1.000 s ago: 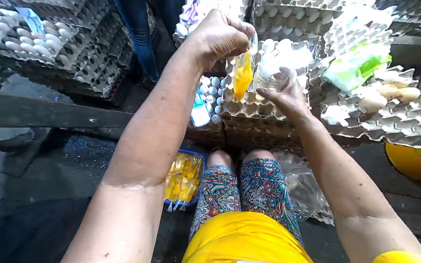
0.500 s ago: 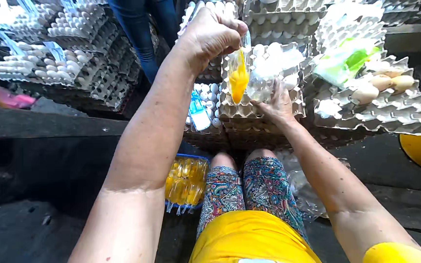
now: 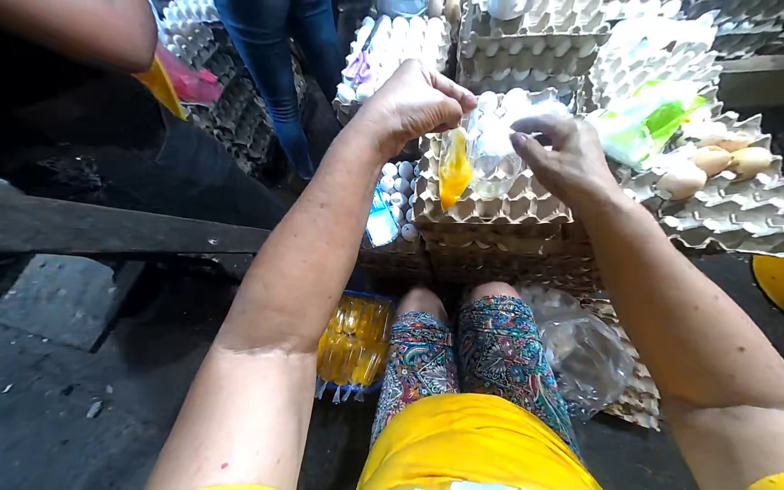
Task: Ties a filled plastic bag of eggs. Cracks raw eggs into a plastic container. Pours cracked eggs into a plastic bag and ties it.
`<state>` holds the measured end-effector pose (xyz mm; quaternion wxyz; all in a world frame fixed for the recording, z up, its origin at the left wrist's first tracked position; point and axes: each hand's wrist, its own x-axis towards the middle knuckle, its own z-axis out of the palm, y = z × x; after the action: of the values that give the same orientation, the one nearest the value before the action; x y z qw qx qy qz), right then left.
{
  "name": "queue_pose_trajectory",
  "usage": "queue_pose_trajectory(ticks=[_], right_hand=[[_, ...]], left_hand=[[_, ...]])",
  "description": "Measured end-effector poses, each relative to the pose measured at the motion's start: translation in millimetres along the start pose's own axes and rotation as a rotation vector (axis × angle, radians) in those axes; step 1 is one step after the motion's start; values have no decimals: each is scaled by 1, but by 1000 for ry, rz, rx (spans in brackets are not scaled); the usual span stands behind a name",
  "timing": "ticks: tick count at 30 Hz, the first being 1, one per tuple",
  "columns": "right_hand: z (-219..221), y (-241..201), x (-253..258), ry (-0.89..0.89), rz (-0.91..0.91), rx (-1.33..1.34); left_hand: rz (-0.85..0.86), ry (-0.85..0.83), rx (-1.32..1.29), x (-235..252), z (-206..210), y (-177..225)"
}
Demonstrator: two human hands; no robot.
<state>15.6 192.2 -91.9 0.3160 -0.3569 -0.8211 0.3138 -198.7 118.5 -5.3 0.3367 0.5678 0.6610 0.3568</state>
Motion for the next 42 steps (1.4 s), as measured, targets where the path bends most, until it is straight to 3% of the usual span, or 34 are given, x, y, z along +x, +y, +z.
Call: queue_pose_trajectory(ticks=[6,10,14,17,27,34,42], right_hand=[[10,-43,49,-245,95,160],[18,-48,59,-231,74,-58],[15,-61,56,-221,33,-308],[9,-69,58,-228,43,-341],[9,-70,58,-171,280,-6],[10,-69,53,-136,388,386],[-4,-67,62,-102,233,-78]], left_hand=[[16,-11,131,2,7,-6],[37,28,103,0,6,-11],[22,80,279,1,3,-13],[-47,130,391,0,1,-11],[-127,212,434,-1,10,0],[-36,219,310,2,14,11],[-26,221,378,1,6,10]])
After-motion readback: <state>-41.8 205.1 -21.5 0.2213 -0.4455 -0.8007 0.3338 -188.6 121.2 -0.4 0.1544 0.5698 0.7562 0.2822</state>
